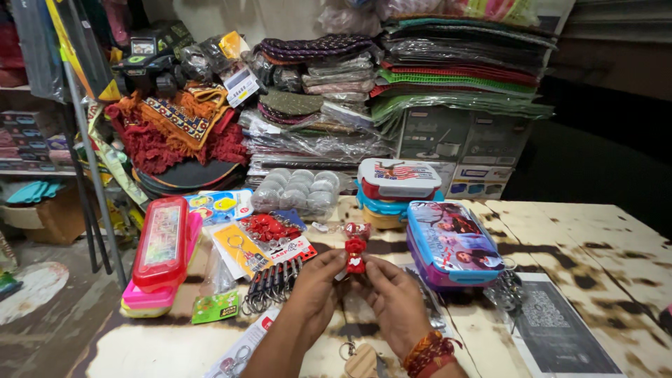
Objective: The person handles several packaged keychains on a cluttered table, picking them up, turning them over, and placing them back down. The person also picks up a small red figurine and examines it.
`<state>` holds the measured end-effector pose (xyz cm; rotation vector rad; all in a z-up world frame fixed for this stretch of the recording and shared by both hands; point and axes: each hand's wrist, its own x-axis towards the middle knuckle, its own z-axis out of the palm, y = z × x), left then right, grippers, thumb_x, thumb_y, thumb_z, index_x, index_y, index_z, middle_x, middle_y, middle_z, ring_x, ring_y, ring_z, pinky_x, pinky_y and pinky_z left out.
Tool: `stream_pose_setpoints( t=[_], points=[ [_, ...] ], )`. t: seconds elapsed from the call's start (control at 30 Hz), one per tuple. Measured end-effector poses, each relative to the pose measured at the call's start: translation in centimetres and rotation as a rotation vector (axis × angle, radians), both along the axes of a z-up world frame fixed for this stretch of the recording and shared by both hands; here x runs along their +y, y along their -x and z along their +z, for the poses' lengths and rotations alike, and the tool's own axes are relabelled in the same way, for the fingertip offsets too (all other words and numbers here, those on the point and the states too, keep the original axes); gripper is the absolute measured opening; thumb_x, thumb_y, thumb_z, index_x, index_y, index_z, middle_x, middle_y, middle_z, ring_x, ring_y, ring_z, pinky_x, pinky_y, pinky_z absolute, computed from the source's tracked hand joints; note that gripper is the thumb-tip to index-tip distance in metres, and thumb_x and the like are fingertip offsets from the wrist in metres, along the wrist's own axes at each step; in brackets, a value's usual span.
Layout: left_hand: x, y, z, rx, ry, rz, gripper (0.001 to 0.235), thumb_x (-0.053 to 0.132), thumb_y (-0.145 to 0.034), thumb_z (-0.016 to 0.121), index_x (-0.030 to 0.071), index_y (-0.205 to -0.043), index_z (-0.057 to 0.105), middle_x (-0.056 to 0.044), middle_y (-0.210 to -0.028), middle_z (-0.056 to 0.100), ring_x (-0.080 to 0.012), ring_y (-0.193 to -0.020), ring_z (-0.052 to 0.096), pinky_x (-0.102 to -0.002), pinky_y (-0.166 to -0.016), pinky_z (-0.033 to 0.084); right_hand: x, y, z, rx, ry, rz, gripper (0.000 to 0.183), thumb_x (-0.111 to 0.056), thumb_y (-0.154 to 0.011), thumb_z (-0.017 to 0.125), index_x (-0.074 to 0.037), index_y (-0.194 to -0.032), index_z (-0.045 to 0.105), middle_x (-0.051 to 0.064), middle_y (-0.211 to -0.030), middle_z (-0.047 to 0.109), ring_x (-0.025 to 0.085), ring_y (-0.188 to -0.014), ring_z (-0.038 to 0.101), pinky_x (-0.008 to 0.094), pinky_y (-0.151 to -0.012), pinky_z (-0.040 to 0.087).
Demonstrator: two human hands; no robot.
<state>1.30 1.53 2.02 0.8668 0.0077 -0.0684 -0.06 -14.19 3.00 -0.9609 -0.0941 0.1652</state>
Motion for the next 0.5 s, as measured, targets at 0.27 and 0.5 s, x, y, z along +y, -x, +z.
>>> stream_pose_setpoints(
  t=[0.27,0.5],
  points=[
    [0.13,-0.11,-0.6,-0.039,0.088,0.011,0.014,0.016,-0.097,0.065,0.005,-0.105,0.066,-0.007,-0.089,0.073,-0.0161,-0.077,0.07,-0.032,-0.072,0.058,0.09,0.12,-0.54,-0.034,-0.018,0.049,0.031,-0.006,-0.093,0.065,0.003,-0.122,0.068,0.012,-0.108,0.075,0.021,-0.093,0.071,0.037,-0.086,0.059],
    [0.05,0.21,-0.36,-0.067,0.08,0.042,0.013,0.018,-0.099,0.064,0.005,-0.104,0.065,-0.007,-0.088,0.072,-0.0161,-0.073,0.068,-0.032,-0.066,0.056,0.22,0.35,-0.18,-0.015,0.036,0.045,0.032,-0.003,-0.092,0.066,0.002,-0.124,0.068,0.011,-0.104,0.072,0.02,-0.092,0.072,0.037,-0.086,0.06]
  ],
)
